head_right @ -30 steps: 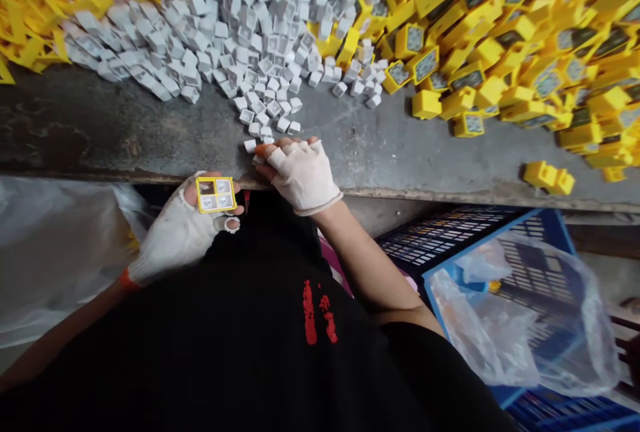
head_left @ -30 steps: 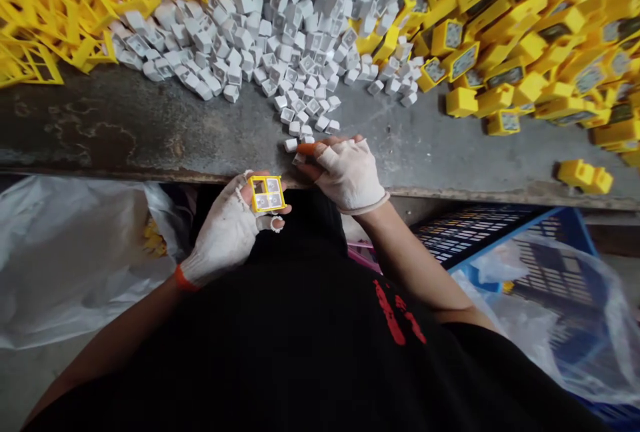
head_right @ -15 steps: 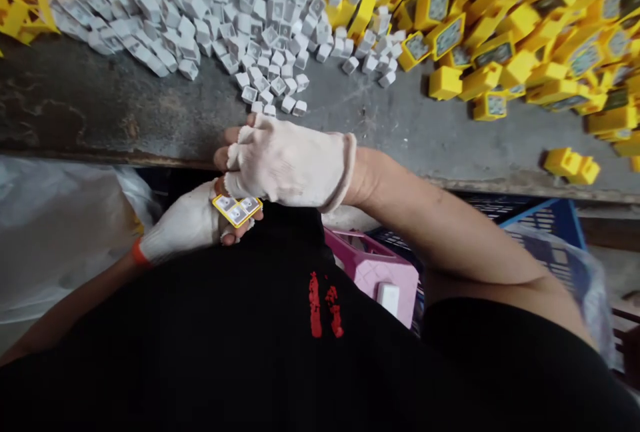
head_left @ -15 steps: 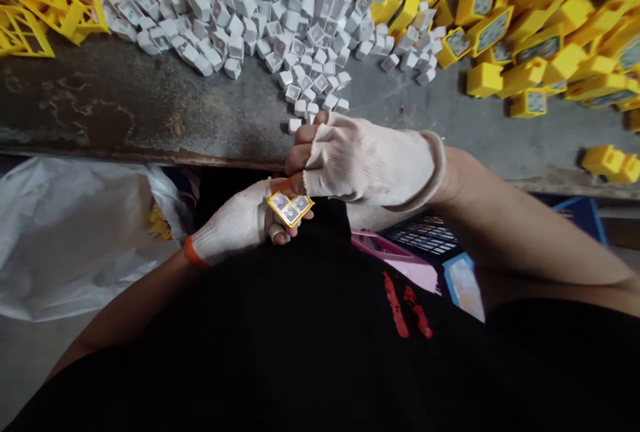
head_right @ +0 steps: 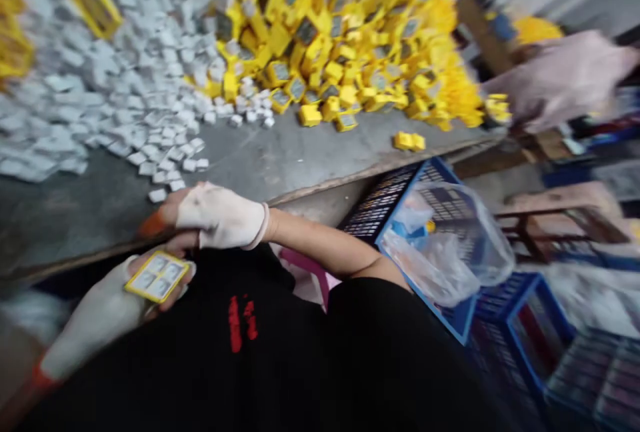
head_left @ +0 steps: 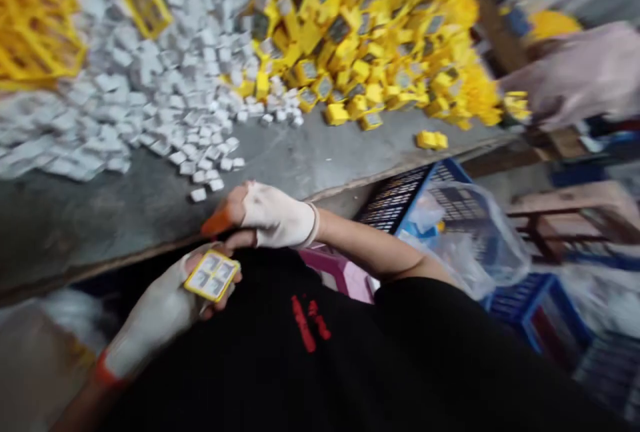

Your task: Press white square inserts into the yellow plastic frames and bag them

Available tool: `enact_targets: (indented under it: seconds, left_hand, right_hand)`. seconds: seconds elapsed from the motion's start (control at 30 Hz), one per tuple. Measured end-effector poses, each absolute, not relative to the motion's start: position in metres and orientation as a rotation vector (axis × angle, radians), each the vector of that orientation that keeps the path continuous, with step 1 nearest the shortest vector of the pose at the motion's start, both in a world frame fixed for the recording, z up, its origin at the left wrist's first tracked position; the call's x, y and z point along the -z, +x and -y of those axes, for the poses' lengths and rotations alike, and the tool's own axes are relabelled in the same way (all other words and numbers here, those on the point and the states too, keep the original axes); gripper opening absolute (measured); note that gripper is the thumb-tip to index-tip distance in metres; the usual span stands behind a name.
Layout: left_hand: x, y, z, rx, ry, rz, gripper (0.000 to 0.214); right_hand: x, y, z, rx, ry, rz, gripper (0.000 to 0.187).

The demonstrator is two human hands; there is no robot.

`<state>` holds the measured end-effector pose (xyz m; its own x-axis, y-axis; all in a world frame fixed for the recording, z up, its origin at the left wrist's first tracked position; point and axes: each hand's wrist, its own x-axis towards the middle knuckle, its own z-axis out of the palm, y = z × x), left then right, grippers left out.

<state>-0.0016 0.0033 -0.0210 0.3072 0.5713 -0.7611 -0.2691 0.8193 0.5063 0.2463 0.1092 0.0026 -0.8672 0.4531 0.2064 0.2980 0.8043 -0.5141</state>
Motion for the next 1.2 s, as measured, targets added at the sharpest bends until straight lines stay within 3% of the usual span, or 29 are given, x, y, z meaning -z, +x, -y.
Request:
enact_targets:
  seconds: [0.1,0.2,0.47,0.57,0.77,0.93,1.03,1.1,1.2]
  left_hand:
    - [0.015,-0.005,-0.025,-0.503,0.275,-1.197,0.039]
    - [0.017,-0.007,-0.035,-0.575,0.224,-1.231,0.044]
    - [0.007,0.015,-0.023,-0.716,0.661,-1.379,0.047]
    - [-0.001,0.018,-0.021,-0.74,0.674,-1.429,0.043]
    - [-0.006,0.017,-0.016,-0.739,0.711,-1.423,0.035]
    - [-0.008,0.023,-0.017,-0.817,0.504,-1.281,0.025]
    - [-0.007,0.024,-0.017,-0.896,0.312,-1.192,0.012]
    - [-0.004,0.024,-0.014,-0.944,0.247,-1.131,0.008]
    - [0.001,0.023,-0.009,-0.995,0.233,-0.99,0.021]
  right_hand:
    - [0.006,0.326,-0.134,-0.393,-1.477,2.093,0.02]
    - [-0.002,0.4,-0.165,-0.175,-2.127,1.763,0.027]
    - [-0.017,0.413,-0.23,-0.027,-2.628,1.794,0.049]
    - [-0.014,0.4,-0.218,-0.093,-2.504,1.935,0.054]
    - [0.007,0.381,-0.161,-0.53,-1.522,2.599,0.073]
    - [0.006,0.364,-0.136,-0.145,-1.954,2.391,0.068]
    - [0.005,0.356,-0.126,-0.095,-2.086,2.447,0.069]
    - [0.004,0.349,-0.119,-0.147,-1.903,2.483,0.061]
    - [-0.002,0.329,-0.104,-0.301,-1.37,2.385,0.056]
